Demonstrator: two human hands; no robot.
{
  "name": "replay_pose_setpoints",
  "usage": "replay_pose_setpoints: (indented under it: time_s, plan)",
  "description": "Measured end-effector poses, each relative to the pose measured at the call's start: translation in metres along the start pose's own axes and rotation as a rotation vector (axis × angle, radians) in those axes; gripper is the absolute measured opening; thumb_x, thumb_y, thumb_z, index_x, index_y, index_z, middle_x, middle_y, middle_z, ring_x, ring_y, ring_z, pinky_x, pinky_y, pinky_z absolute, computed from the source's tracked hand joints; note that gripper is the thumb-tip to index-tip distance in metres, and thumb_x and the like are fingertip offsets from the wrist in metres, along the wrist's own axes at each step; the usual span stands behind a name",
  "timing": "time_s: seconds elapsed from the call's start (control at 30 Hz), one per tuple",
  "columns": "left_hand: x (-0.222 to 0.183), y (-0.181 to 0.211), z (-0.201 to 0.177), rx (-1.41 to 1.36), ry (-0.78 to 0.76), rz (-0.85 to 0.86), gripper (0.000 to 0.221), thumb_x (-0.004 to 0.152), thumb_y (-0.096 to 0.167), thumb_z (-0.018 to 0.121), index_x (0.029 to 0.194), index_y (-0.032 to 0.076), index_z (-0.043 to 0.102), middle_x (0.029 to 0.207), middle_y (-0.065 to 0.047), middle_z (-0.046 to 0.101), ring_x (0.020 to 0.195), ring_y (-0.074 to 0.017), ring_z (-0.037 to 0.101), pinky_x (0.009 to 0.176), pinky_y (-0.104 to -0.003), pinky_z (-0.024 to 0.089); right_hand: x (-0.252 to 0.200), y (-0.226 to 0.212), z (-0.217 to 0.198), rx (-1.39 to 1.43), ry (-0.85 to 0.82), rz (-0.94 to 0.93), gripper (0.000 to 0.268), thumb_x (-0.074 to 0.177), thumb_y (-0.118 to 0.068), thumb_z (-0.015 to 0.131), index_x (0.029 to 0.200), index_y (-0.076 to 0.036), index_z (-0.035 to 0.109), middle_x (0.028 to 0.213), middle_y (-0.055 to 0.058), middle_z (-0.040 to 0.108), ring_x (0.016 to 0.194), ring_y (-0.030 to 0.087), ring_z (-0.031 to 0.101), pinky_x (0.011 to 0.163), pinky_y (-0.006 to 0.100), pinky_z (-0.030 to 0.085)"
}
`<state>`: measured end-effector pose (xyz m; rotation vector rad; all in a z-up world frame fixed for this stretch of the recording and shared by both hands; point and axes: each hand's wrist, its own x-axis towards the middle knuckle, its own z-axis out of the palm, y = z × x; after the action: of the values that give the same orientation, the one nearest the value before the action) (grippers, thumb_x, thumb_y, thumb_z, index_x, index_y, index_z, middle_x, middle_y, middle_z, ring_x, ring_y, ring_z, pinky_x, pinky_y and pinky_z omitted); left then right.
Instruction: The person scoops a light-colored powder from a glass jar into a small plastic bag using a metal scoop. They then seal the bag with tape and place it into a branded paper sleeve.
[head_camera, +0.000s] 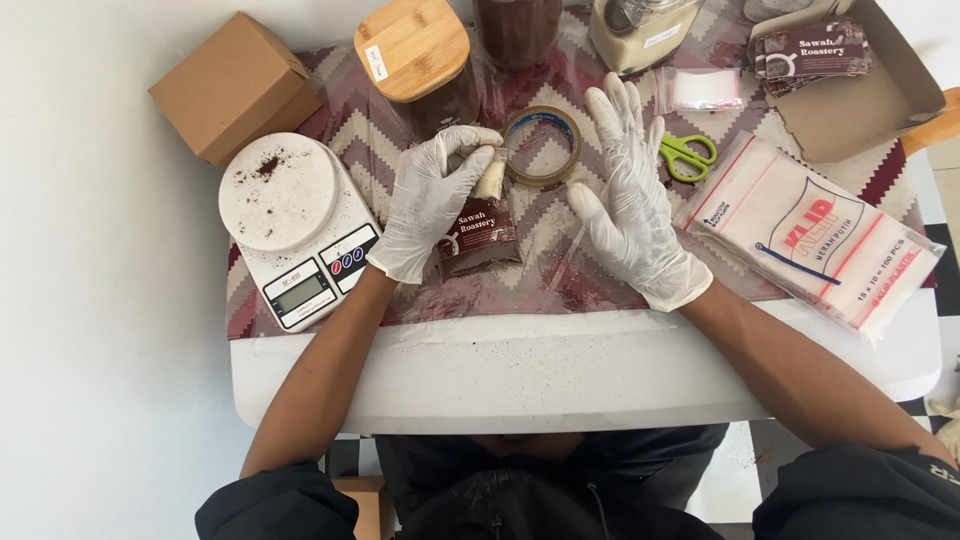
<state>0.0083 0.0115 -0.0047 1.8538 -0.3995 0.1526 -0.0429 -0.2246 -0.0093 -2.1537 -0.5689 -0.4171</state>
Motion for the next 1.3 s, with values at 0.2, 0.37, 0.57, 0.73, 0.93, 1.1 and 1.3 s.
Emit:
replay_pose_setpoints:
  time_s: [0.2, 0.37, 0.57, 0.73, 0.93, 1.1, 1.3]
  plan:
    - [0.000, -0.009, 0.001, 0.063, -0.005, 0.010, 0.016, 0.097, 0.018, 0.063, 0.107, 0.014, 0.075, 0.107, 0.001, 0.076, 0.100, -0.0090, 0.069, 0.091, -0.024, 0.053, 0.006, 0.021, 0.006, -0.178, -0.066, -0.055, 0.062, 0.109, -0.038, 0.048, 0.163, -0.016, 0.026, 0.168, 0.016, 0.026, 0.159, 0.036, 0.018, 0.126, 0.068, -0.001]
    - [-0.001, -0.005, 0.003, 0.023, -0.031, -0.052, 0.015, 0.096, 0.017, 0.064, 0.104, 0.013, 0.076, 0.107, 0.001, 0.076, 0.098, -0.0078, 0.069, 0.088, -0.022, 0.055, 0.004, 0.037, 0.015, -0.367, 0.011, -0.287, 0.007, 0.097, -0.026, 0.080, 0.102, -0.021, 0.083, 0.066, -0.002, 0.066, 0.063, 0.014, 0.058, 0.102, 0.041, 0.043]
    - [-0.008, -0.007, 0.014, 0.096, -0.110, -0.033, 0.015, 0.092, 0.019, 0.071, 0.104, 0.016, 0.078, 0.105, 0.001, 0.079, 0.094, -0.0072, 0.072, 0.087, -0.023, 0.058, 0.010, 0.037, 0.005, -0.330, 0.030, -0.368, 0.023, 0.099, -0.010, 0.081, 0.120, -0.019, 0.073, 0.080, 0.000, 0.068, 0.071, 0.018, 0.058, 0.110, 0.046, 0.040]
    - [-0.017, -0.012, 0.028, 0.182, -0.172, 0.023, 0.018, 0.091, 0.021, 0.075, 0.107, 0.013, 0.077, 0.095, 0.004, 0.078, 0.084, -0.0053, 0.069, 0.082, -0.019, 0.052, 0.011, 0.046, 0.004, -0.521, 0.013, -0.458, 0.022, 0.095, -0.015, 0.077, 0.113, -0.026, 0.078, 0.095, -0.004, 0.080, 0.085, 0.017, 0.077, 0.124, 0.061, 0.017]
    - [-0.021, -0.020, 0.025, 0.387, -0.069, 0.268, 0.033, 0.093, 0.016, 0.076, 0.125, 0.023, 0.070, 0.103, -0.002, 0.076, 0.097, -0.0231, 0.072, 0.088, -0.038, 0.055, 0.026, 0.038, 0.000, -0.630, -0.272, 0.026, 0.046, 0.090, -0.008, 0.060, 0.125, -0.037, 0.069, 0.123, 0.002, 0.073, 0.117, 0.023, 0.068, 0.121, 0.058, 0.018]
    - [-0.017, -0.009, 0.015, 0.587, 0.060, 0.476, 0.032, 0.099, 0.009, 0.071, 0.130, 0.017, 0.064, 0.100, 0.004, 0.072, 0.085, -0.0201, 0.062, 0.086, -0.038, 0.046, 0.029, 0.048, -0.041, -0.715, 0.170, -0.246, 0.016, 0.101, -0.012, 0.080, 0.114, -0.021, 0.082, 0.073, -0.003, 0.064, 0.066, 0.017, 0.050, 0.089, 0.040, 0.056]
    - [-0.017, -0.013, 0.014, 0.783, 0.133, 0.562, 0.033, 0.100, 0.011, 0.072, 0.132, 0.019, 0.064, 0.097, 0.002, 0.068, 0.082, -0.0202, 0.058, 0.085, -0.037, 0.042, 0.029, 0.092, -0.057, -0.657, 0.096, -0.314, 0.017, 0.105, -0.016, 0.084, 0.120, -0.023, 0.080, 0.107, 0.000, 0.078, 0.099, 0.024, 0.070, 0.115, 0.050, 0.030]
